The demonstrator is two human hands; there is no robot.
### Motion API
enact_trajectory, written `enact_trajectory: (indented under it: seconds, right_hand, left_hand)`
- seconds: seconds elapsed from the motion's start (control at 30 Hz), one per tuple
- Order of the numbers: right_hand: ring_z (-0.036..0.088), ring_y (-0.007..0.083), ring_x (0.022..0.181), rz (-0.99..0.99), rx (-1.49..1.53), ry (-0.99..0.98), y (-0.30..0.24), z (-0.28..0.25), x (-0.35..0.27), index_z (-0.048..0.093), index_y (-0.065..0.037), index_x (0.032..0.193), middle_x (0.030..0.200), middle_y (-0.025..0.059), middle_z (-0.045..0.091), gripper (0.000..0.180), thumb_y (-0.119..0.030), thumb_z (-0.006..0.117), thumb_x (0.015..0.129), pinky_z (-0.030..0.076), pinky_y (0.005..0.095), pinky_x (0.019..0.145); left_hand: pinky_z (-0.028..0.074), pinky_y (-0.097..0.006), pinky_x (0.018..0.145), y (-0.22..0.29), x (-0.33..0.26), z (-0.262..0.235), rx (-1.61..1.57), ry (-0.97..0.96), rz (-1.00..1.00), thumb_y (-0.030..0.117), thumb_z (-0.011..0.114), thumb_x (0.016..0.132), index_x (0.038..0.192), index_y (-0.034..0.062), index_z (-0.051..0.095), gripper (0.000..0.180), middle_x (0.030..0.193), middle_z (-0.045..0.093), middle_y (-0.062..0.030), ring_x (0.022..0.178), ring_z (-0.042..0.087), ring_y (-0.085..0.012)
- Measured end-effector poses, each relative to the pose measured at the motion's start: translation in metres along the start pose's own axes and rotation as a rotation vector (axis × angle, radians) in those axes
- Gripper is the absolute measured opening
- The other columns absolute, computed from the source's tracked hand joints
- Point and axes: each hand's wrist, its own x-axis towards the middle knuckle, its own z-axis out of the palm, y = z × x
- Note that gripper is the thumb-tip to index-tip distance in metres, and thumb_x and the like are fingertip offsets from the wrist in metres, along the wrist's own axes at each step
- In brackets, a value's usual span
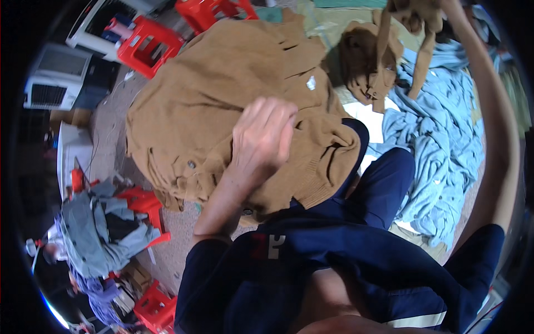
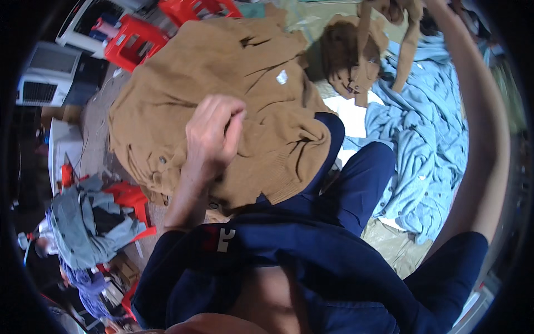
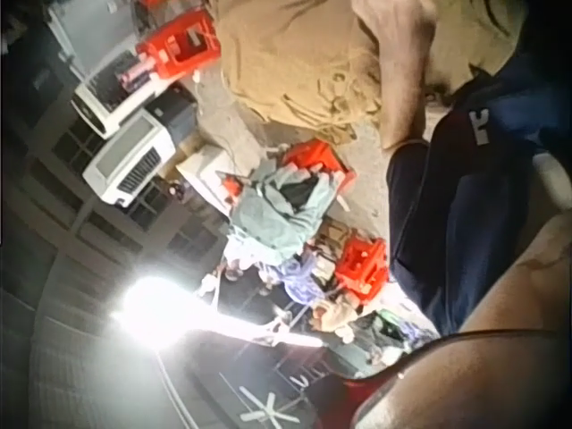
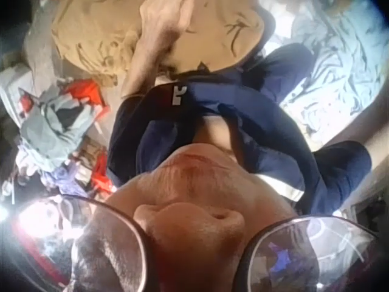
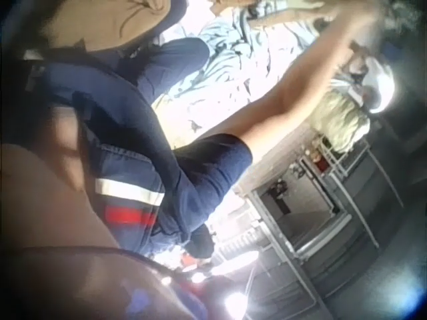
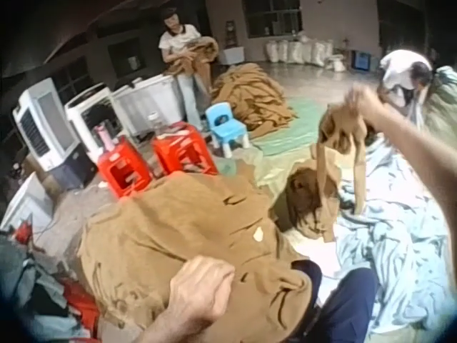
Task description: Trimming loose threads and checking buttons on sweaters using a small tool.
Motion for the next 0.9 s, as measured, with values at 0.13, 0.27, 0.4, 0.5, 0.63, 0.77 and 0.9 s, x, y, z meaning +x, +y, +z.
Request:
enact_trajectory:
  seconds: [0.13,0.27,0.4,0.5,0.63,0.77,0.9]
  right_hand:
    - [0.064,0.0151,0.085,0.566,0.049,-0.387,-0.049,0.132,-0.093,0.069,-0.005,0.113,0.096,0.0078,0.071,0.029,-0.013,0.057,0.088,0.049,0.0293,0.075]
    - [0.049,0.0049,0.071,0.628,0.48,-0.261,-0.182,0.152,-0.174,0.067,-0.002,0.099,0.081,-0.004,0.059,0.017,-0.016,0.062,0.091,0.04,0.0214,0.063]
    - [0.045,0.0046,0.067,0.326,0.743,-0.204,-0.3,0.15,-0.226,0.066,0.0,0.095,0.073,-0.0026,0.052,0.018,-0.013,0.055,0.099,0.037,0.0209,0.06]
    - [0.055,0.0152,0.062,0.114,0.712,-0.303,-0.369,0.136,-0.22,0.065,-0.004,0.109,0.078,0.0082,0.059,0.016,-0.005,0.054,0.097,0.044,0.028,0.059]
    - [0.063,0.0257,0.074,-0.233,0.693,-0.188,-0.417,0.152,-0.192,0.066,-0.006,0.108,0.09,0.0111,0.062,0.021,-0.001,0.062,0.088,0.05,0.0332,0.065]
    - [0.061,0.0257,0.093,-0.426,0.555,-0.27,-0.469,0.158,-0.174,0.063,-0.01,0.121,0.102,0.0088,0.06,0.045,-0.019,0.074,0.078,0.055,0.0356,0.074]
    - [0.063,0.0293,0.093,-0.377,0.405,-0.523,-0.461,0.182,-0.188,0.064,-0.008,0.104,0.1,0.0094,0.063,0.028,-0.011,0.071,0.077,0.053,0.0389,0.076]
  left_hand:
    - [0.046,-0.04,0.09,-0.029,-0.001,-0.052,0.33,0.027,-0.068,-0.01,0.053,0.071,0.103,0.003,0.061,0.035,0.107,0.062,-0.0139,0.105,0.057,-0.031]
    - [0.05,-0.027,0.084,-0.061,-0.02,-0.104,0.048,0.335,-0.406,-0.007,0.052,0.088,0.105,-0.0018,0.063,0.021,0.095,0.068,-0.0063,0.09,0.063,-0.0128]
    - [0.051,-0.024,0.079,-0.083,-0.069,-0.132,-0.315,0.253,-0.72,-0.009,0.048,0.087,0.101,-0.0042,0.062,0.021,0.089,0.068,-0.0079,0.085,0.064,-0.0123]
    - [0.051,-0.024,0.076,-0.078,-0.11,-0.138,-0.275,0.153,-0.929,-0.009,0.048,0.084,0.098,-0.0037,0.063,0.022,0.085,0.069,-0.0075,0.082,0.065,-0.0117]
    - [0.05,-0.031,0.086,-0.077,-0.141,-0.124,0.294,0.284,-0.943,0.0,0.062,0.084,0.107,0.0035,0.063,0.023,0.097,0.067,-0.0077,0.094,0.065,-0.0194]
    - [0.049,-0.036,0.085,-0.085,-0.147,-0.11,0.479,0.247,-0.7,0.01,0.071,0.079,0.105,0.0032,0.062,0.028,0.104,0.063,-0.0143,0.099,0.061,-0.0255]
    - [0.052,-0.039,0.072,-0.08,-0.15,-0.102,0.15,0.225,-1.351,0.038,0.068,0.088,0.096,0.0012,0.07,0.038,0.078,0.07,-0.0153,0.076,0.068,-0.0293]
